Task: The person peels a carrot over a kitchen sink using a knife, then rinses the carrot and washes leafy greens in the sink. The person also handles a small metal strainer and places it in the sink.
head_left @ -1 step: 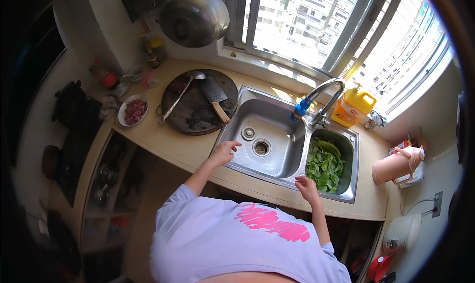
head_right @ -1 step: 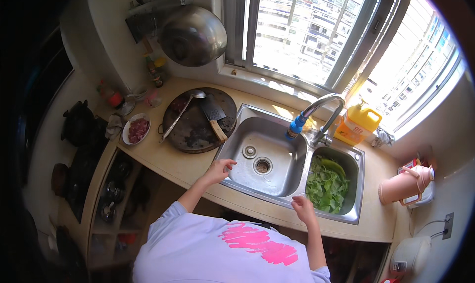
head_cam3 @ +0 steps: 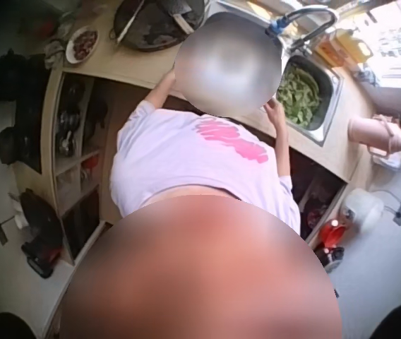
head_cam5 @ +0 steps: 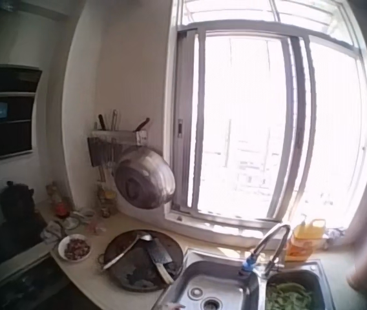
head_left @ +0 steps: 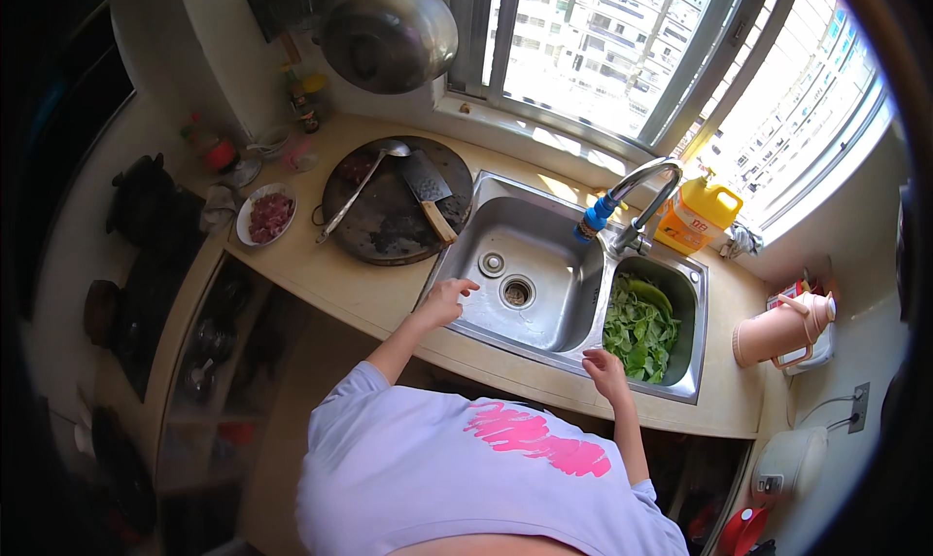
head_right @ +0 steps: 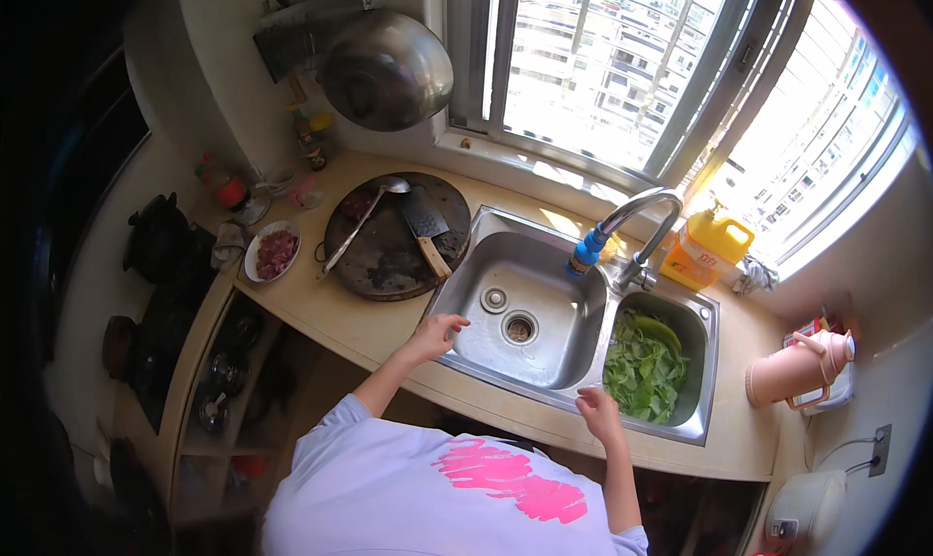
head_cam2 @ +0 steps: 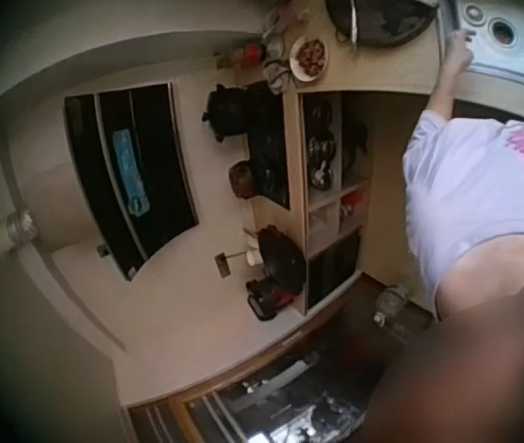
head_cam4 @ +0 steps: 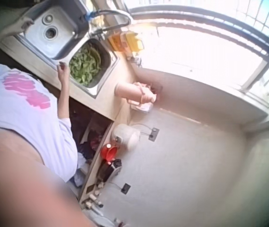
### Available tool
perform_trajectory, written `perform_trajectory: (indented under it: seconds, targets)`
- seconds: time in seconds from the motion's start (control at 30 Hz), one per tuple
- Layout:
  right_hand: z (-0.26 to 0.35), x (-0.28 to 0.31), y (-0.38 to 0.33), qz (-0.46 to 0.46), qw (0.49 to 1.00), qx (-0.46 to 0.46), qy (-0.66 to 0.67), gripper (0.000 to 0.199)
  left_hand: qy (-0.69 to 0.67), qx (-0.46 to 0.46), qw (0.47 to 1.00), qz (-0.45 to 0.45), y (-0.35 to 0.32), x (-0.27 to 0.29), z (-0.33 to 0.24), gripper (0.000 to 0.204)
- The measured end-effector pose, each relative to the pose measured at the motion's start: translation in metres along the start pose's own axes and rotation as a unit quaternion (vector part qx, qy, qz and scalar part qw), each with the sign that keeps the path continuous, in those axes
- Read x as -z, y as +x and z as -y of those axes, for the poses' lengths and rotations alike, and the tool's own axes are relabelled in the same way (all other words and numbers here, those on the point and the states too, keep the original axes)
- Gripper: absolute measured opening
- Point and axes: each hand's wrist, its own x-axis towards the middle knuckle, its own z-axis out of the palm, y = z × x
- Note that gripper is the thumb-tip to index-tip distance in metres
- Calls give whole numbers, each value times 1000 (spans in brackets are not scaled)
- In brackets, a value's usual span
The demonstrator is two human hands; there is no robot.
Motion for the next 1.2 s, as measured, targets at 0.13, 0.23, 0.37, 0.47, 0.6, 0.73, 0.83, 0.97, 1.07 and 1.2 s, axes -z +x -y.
perform_trajectory:
  seconds: [0.13, 0.23, 0.37, 0.47, 0.6, 0.73, 0.83, 0.97, 1.07, 1.2]
  targets:
    - [10, 0, 2, 5, 1000, 4, -9, 25, 63, -146, 982, -97, -14, -20, 7, 49]
    - [17, -3, 8, 23, 1000, -2, -11, 26, -6, -8, 999, 45, -22, -13, -5, 46]
    - [17, -16, 27, 50, 998, 43, -16, 27, 48, -64, 997, -22, -42, -32, 34, 42]
    - [26, -22, 36, 39, 994, 86, -57, 26, 30, -42, 998, -41, -59, -22, 22, 42]
    - [25, -32, 53, -36, 939, 254, -227, 27, -26, 77, 997, -7, -79, -6, 19, 41]
    - [43, -42, 67, 103, 989, 84, -62, 29, 11, -14, 991, -136, -98, -23, 46, 38]
    - [44, -46, 69, 106, 975, 154, -121, 30, -18, -3, 986, -163, -107, -22, 35, 35]
    - [48, -50, 71, 117, 975, 154, -111, 31, -80, 101, 982, -136, -114, -18, 24, 35]
    - [57, -43, 68, 150, 979, 98, -101, 31, -88, 118, 982, -119, -117, -20, 22, 36]
    - [55, -24, 64, 178, 982, 59, 33, 29, -89, 87, 986, -114, -111, -31, 18, 38]
